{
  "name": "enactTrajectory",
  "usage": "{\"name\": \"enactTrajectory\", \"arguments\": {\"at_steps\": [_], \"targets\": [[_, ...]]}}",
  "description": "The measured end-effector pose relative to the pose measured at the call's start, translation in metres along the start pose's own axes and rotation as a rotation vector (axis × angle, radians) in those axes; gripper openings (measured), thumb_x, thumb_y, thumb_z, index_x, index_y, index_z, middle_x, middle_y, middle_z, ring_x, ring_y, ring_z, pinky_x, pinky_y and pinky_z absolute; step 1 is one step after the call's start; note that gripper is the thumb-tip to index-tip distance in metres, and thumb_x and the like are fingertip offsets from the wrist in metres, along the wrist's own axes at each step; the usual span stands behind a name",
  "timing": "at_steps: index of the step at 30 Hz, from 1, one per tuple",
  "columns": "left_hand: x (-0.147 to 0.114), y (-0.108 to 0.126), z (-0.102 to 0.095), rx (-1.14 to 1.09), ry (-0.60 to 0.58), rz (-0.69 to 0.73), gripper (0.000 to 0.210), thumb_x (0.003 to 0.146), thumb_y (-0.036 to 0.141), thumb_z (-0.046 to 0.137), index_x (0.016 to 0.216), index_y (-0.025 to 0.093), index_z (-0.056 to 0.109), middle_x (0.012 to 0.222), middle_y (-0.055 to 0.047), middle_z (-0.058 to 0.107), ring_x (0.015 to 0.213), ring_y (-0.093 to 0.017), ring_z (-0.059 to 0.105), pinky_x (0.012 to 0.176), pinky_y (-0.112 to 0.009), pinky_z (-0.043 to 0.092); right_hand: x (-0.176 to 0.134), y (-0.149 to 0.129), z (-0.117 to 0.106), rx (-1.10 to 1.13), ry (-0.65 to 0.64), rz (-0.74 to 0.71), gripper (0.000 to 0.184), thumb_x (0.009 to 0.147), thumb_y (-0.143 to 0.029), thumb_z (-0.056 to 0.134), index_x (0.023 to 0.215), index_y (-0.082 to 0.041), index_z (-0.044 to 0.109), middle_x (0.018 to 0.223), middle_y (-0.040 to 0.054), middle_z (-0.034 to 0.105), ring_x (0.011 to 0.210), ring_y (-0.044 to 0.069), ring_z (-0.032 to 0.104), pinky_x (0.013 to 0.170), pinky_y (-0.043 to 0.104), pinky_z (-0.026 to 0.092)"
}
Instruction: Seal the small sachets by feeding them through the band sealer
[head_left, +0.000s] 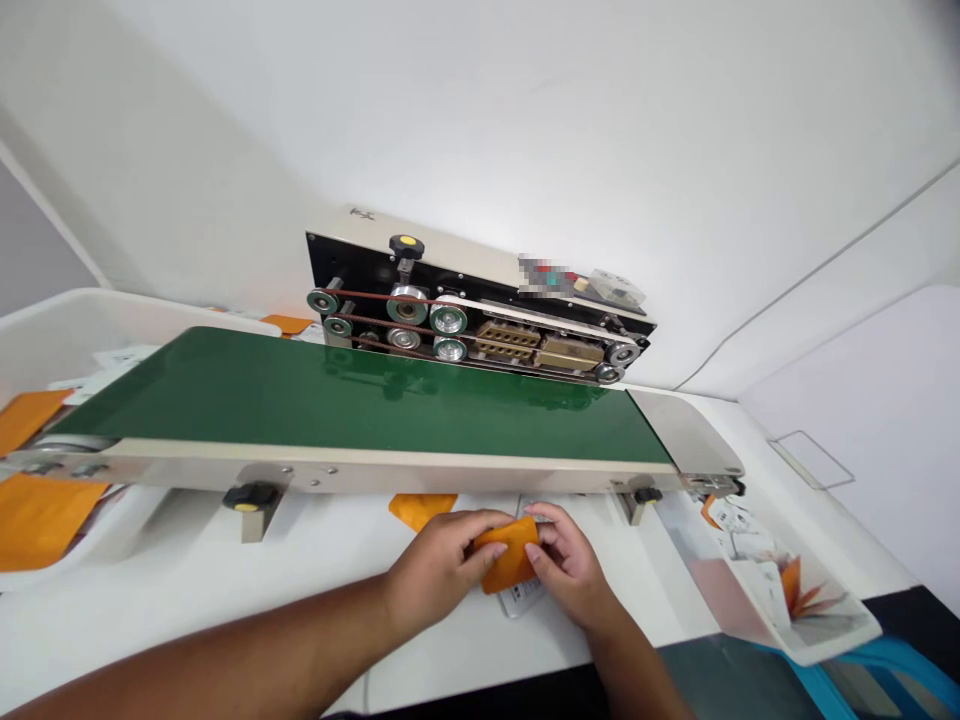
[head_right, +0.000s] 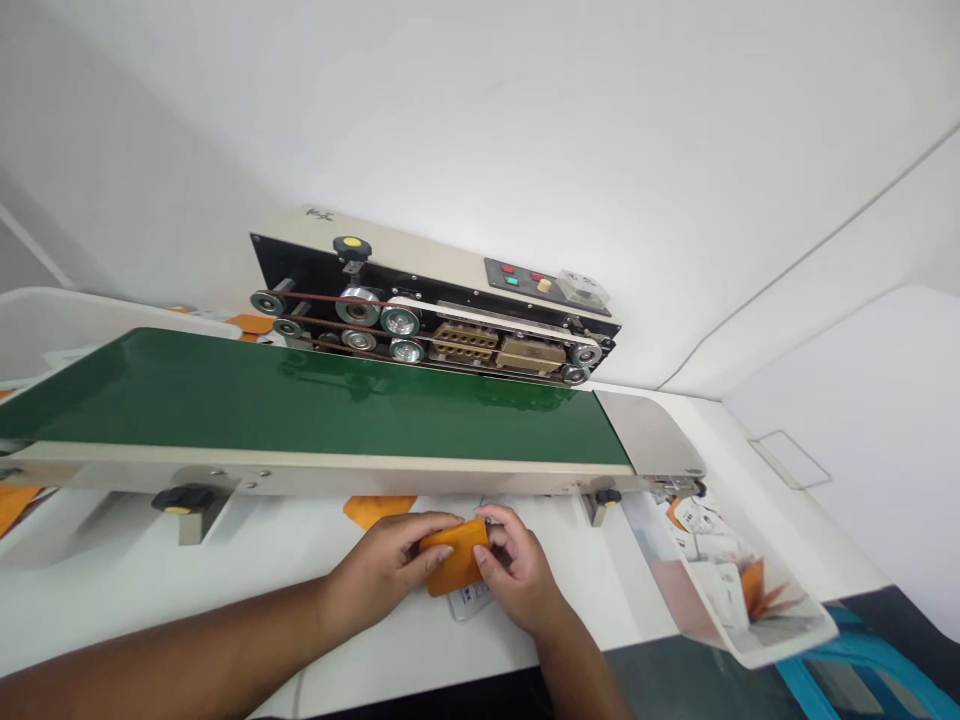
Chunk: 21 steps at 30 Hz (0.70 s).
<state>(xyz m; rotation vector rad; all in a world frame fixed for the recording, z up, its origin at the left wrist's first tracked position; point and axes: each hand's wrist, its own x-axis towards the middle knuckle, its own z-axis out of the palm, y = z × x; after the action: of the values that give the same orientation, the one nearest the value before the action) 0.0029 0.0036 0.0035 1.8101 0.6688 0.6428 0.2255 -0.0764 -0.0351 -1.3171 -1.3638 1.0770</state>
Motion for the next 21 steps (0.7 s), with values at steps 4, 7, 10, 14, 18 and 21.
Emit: {"name": "enactTrajectory", "arguments": {"at_steps": [4,7,10,14,18,21], "targets": [[0.0018,-0.0013,0.0004,-0.012,0.037,-0.054,0.022,0.091,0.026,0.062,0.109,0.024,0.075,0.095,-0.001,0.076,0.083,-0.018,0.065,0.076,-0.027,0.048,-0.0004,-0.007,-0.0008,-0.094,-0.058,-0.063,0.033,0.097,-0.039,0.062,0.127,-0.024,0.064,0.095,0.0061,0.071,0.083,0.02,0.066,0.073,0.03,0.054],[0.0012,-0.0027,0.002,-0.04,0.099,-0.14,0.014,0.087,0.031,0.066,0.094,0.02,0.07,0.065,0.004,0.059,0.06,-0.014,0.049,0.058,-0.024,0.038,0.0016,-0.006,-0.0027,-0.101,0.009,-0.096,0.021,0.097,-0.037,0.063,0.109,-0.023,0.072,0.081,0.0029,0.067,0.07,0.016,0.061,0.065,0.027,0.051],[0.0003,-0.0038,0.0031,-0.111,0.136,-0.152,0.016,0.085,0.034,0.067,0.089,0.019,0.064,0.062,0.006,0.049,0.058,-0.012,0.042,0.055,-0.023,0.033,0.0026,-0.0018,-0.0035,-0.063,0.06,-0.072,0.019,0.095,-0.038,0.065,0.105,-0.022,0.072,0.072,-0.0006,0.06,0.063,0.014,0.056,0.059,0.025,0.049],[-0.0002,-0.0027,0.003,-0.173,0.153,-0.179,0.017,0.085,0.035,0.067,0.088,0.02,0.059,0.061,0.007,0.048,0.057,-0.012,0.041,0.054,-0.023,0.032,0.0026,0.0013,-0.0034,-0.013,0.099,-0.045,0.019,0.092,-0.039,0.069,0.102,-0.022,0.071,0.069,-0.0016,0.059,0.06,0.013,0.055,0.057,0.024,0.049],[-0.0004,-0.0005,0.0017,-0.215,0.161,-0.21,0.022,0.083,0.036,0.067,0.09,0.021,0.053,0.062,0.007,0.051,0.057,-0.012,0.043,0.053,-0.022,0.032,0.0033,0.0016,-0.0038,-0.026,0.134,-0.038,0.021,0.092,-0.041,0.069,0.098,-0.021,0.07,0.07,0.0002,0.063,0.061,0.014,0.057,0.057,0.025,0.05],[0.0003,-0.0012,0.0017,-0.212,0.158,-0.212,0.023,0.083,0.035,0.067,0.088,0.022,0.049,0.06,0.009,0.048,0.055,-0.011,0.04,0.052,-0.022,0.031,0.004,-0.0012,-0.0032,-0.057,0.128,-0.061,0.023,0.093,-0.042,0.067,0.101,-0.02,0.069,0.071,0.0005,0.063,0.062,0.015,0.058,0.057,0.025,0.05]]}}
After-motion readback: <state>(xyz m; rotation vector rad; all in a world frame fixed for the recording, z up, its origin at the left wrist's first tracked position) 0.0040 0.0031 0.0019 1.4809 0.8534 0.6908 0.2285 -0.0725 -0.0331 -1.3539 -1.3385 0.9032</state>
